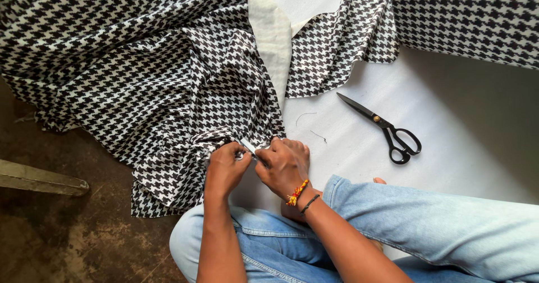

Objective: The person sits on the floor and uses a small knife to cut a piece of black and white patterned fabric. They hold the fabric with one hand and carefully slice along the edge with the other, occasionally adjusting the material to continue cutting.

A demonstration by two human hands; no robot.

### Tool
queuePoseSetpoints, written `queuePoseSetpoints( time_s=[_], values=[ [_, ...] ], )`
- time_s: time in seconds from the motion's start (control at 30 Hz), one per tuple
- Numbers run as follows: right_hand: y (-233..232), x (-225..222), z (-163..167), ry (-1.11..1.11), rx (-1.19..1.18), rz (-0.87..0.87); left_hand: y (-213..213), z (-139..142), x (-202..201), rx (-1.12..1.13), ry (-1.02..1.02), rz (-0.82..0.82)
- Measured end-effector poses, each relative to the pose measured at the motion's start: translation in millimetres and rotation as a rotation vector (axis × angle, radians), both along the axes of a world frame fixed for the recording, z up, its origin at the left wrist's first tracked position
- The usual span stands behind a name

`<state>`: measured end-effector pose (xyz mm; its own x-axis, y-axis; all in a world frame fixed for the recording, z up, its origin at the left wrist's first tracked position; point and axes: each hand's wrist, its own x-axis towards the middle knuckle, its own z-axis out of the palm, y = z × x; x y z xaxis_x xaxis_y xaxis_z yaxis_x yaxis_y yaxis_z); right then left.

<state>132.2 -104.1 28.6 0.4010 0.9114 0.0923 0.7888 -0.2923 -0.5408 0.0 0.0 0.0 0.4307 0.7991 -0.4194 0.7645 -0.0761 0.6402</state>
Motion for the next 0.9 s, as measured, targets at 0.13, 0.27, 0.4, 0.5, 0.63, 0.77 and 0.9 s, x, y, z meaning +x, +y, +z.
queuePoseSetpoints(
  time_s=[0.13,0.27,0.4,0.5,0.63,0.77,0.9],
  values=[
    [-0.9,-4.7,-6.7,-0.002,0.019,-0.01,-6.6,-4.9,-25.8,0.092,-0.183,0.041],
    [-8.4,5.7,-22.4,0.209,0.132,-0.193,-16.9,-15.5,-25.6,0.048,-0.082,0.053],
    [-10.1,11.0,-48.0,0.597,0.188,-0.408,-25.4,-22.3,-24.5,0.279,-0.041,-0.058],
    [-3.9,13.0,-67.3,0.726,0.236,-0.486,-32.3,-28.0,-17.0,0.381,0.123,-0.092],
    [2.0,12.3,-63.4,0.714,0.181,-0.52,-36.7,-28.5,2.0,0.514,0.231,-0.1],
    [0.4,18.7,-42.6,0.668,0.022,-0.517,-29.5,-12.9,12.7,0.399,0.276,-0.111],
    [-2.9,19.0,-34.8,0.628,-0.058,-0.438,-30.7,-1.0,8.8,0.3,0.228,-0.067]
  ],
)
